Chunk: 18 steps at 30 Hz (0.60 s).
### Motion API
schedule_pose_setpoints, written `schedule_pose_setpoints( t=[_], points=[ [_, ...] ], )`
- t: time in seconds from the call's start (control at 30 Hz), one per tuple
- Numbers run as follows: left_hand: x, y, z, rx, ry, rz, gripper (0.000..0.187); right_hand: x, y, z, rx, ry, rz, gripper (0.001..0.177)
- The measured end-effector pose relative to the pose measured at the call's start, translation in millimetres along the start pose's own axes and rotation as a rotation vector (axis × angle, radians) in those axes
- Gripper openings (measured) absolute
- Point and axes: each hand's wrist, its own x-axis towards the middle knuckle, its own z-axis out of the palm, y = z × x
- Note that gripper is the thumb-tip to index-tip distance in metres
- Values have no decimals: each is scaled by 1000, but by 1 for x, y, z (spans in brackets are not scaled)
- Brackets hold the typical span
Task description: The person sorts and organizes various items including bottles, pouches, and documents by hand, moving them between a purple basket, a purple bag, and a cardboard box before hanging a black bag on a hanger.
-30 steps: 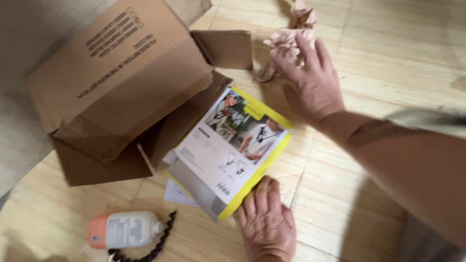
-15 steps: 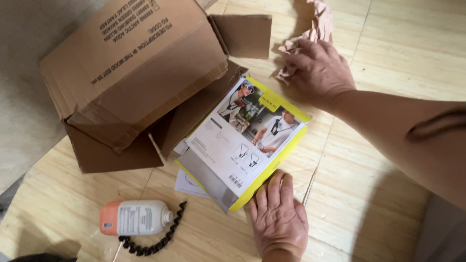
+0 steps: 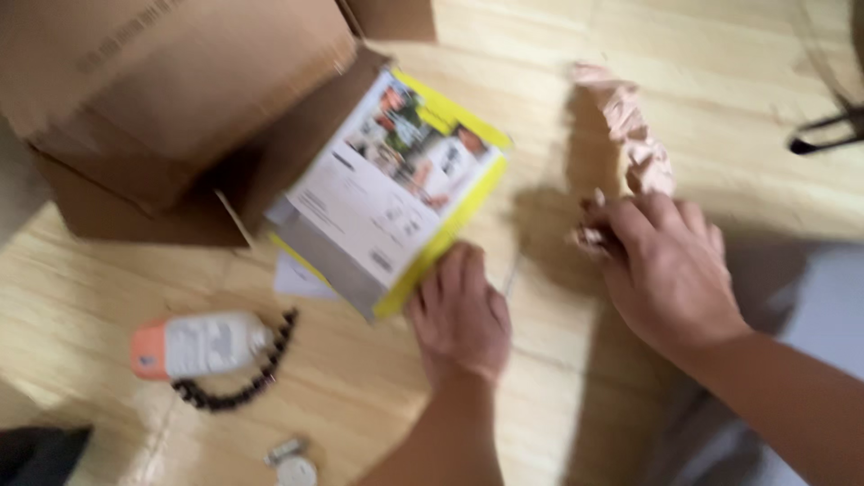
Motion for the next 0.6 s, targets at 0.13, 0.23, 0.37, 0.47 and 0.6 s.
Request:
schedule_pose_setpoints(
  t=[0.13,0.23,0.37,0.47,0.6],
  points=[
    [-2,-4,7,13,62,38,44,-68,-2,-34,-34,-25,-34,29],
    [-4,-7,13,8,121,70,42,-106,8,-43,-47,-75,-157,27],
    [-3,-12,18,-35,195,154,34,-131,25,-18,-81,-99,-357,21],
    [-9,-19,26,-75,297,217,31,-140,33,2,-103,-101,-312,23],
    [-12,-18,38,-203,297,242,35,-140,43,4,-37,-82,-252,28]
  ],
)
